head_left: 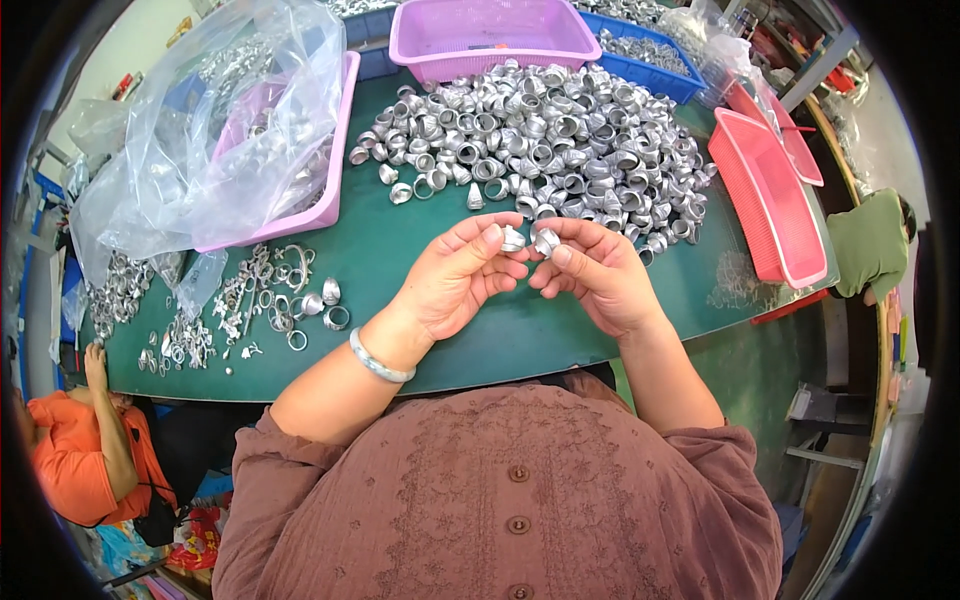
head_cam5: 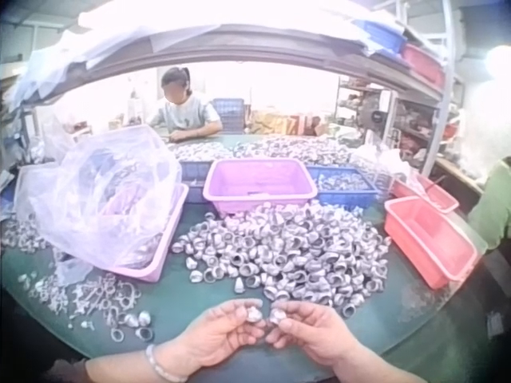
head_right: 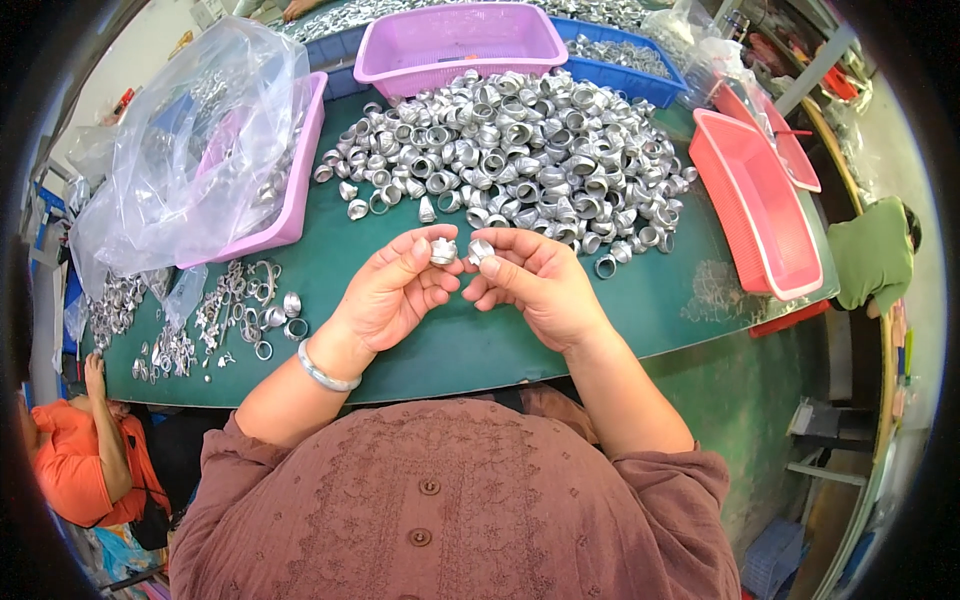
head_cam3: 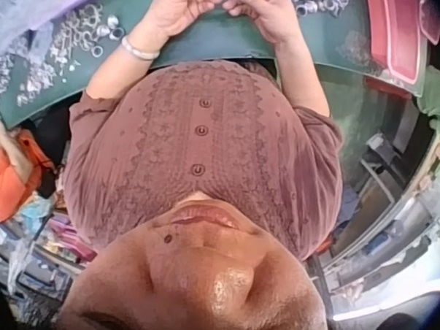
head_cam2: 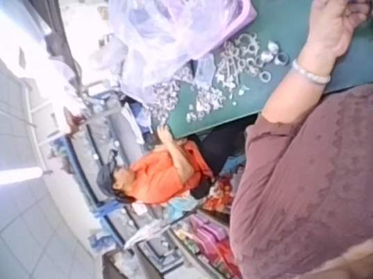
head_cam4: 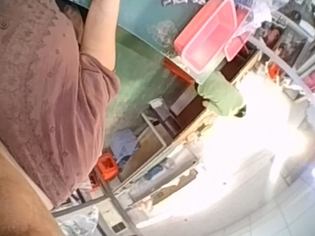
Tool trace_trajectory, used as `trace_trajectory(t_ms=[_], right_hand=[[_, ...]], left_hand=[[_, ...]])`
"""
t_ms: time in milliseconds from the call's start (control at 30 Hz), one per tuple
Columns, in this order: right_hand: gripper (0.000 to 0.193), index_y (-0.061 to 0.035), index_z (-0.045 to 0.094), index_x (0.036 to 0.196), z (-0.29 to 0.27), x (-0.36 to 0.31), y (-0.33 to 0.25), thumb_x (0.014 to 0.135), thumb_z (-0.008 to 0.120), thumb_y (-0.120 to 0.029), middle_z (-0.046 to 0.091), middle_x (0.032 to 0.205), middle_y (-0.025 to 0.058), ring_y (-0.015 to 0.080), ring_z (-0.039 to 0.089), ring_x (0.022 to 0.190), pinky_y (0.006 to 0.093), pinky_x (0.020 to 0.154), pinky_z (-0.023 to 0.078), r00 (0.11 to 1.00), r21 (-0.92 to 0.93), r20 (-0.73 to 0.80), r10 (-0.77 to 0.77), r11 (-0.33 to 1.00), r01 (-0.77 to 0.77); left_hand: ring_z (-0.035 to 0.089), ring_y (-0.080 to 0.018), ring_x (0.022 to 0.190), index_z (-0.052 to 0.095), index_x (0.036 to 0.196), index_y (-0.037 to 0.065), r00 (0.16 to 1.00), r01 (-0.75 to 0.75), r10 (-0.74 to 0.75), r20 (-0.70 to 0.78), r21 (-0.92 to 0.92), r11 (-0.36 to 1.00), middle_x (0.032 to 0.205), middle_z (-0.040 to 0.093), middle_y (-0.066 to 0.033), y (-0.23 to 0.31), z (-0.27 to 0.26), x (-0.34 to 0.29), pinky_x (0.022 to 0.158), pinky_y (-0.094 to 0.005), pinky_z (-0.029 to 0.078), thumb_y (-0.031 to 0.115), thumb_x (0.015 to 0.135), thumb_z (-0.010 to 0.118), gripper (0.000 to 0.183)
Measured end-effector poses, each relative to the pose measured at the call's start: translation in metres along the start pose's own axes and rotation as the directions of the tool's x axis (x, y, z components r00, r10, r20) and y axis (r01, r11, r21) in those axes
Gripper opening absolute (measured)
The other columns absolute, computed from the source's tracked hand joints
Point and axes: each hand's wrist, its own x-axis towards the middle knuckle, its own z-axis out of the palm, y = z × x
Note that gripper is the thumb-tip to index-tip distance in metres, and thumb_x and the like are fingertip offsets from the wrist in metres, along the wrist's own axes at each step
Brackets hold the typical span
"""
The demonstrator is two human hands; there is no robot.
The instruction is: The person picks up metal rings from a pile on the workbench, holds and turns them over by hand to check their surfaces, and sets them down on the table.
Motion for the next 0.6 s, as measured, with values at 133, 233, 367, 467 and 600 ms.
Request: trace_trajectory(t_ms=[133,233,367,467,600], right_hand=[[0.031,0.0040,0.050,0.109,-0.002,0.000,0.001,0.080,0.059,-0.004,0.060,0.092,0.0127,0.0176,0.061,0.072,0.0249,0.061,0.050,1.000,-0.016,0.001,-0.018,1.000,0.018],[0.033,0.0038,0.051,0.109,-0.001,0.000,0.003,0.078,0.061,-0.002,0.060,0.092,0.0118,0.0174,0.060,0.073,0.0251,0.062,0.050,1.000,-0.044,0.006,-0.023,0.999,0.023],[0.036,0.0032,0.050,0.110,-0.002,0.001,0.007,0.076,0.061,0.001,0.059,0.092,0.0094,0.0163,0.060,0.076,0.0251,0.064,0.050,0.996,-0.065,0.042,-0.082,0.994,0.085],[0.040,0.0030,0.047,0.113,0.001,0.000,0.007,0.075,0.059,0.005,0.057,0.096,0.0094,0.0147,0.059,0.081,0.0247,0.066,0.050,0.992,-0.088,0.045,-0.114,0.989,0.117],[0.044,0.0029,0.044,0.116,0.002,0.000,0.008,0.075,0.057,0.009,0.054,0.103,0.0100,0.0130,0.057,0.086,0.0240,0.069,0.049,0.987,-0.135,0.047,-0.156,0.978,0.161]], left_hand=[[0.059,-0.0134,0.078,0.048,0.114,0.001,0.997,-0.072,0.074,-0.011,0.109,0.991,0.093,0.060,-0.0096,-0.003,0.003,-0.001,0.070,-0.0235,0.050,0.012,0.084,0.057,0.034],[0.056,-0.0115,0.082,0.048,0.115,0.001,0.980,-0.156,0.191,-0.064,0.361,0.920,0.091,0.058,-0.0061,-0.004,0.008,-0.002,0.072,-0.0224,0.048,0.004,0.078,0.062,0.039],[0.053,-0.0098,0.083,0.049,0.113,0.000,0.962,-0.223,0.269,-0.046,0.437,0.872,0.092,0.053,-0.0034,-0.010,0.009,-0.002,0.070,-0.0216,0.047,0.000,0.074,0.064,0.041],[0.052,-0.0094,0.082,0.052,0.109,0.000,0.914,-0.350,0.398,0.082,0.658,0.667,0.094,0.050,-0.0028,-0.011,0.005,-0.001,0.069,-0.0214,0.046,-0.002,0.073,0.064,0.038],[0.050,-0.0083,0.080,0.056,0.105,0.001,0.890,-0.369,0.432,0.145,0.785,0.497,0.095,0.047,-0.0026,-0.009,0.004,-0.003,0.066,-0.0200,0.044,-0.002,0.073,0.065,0.033]])
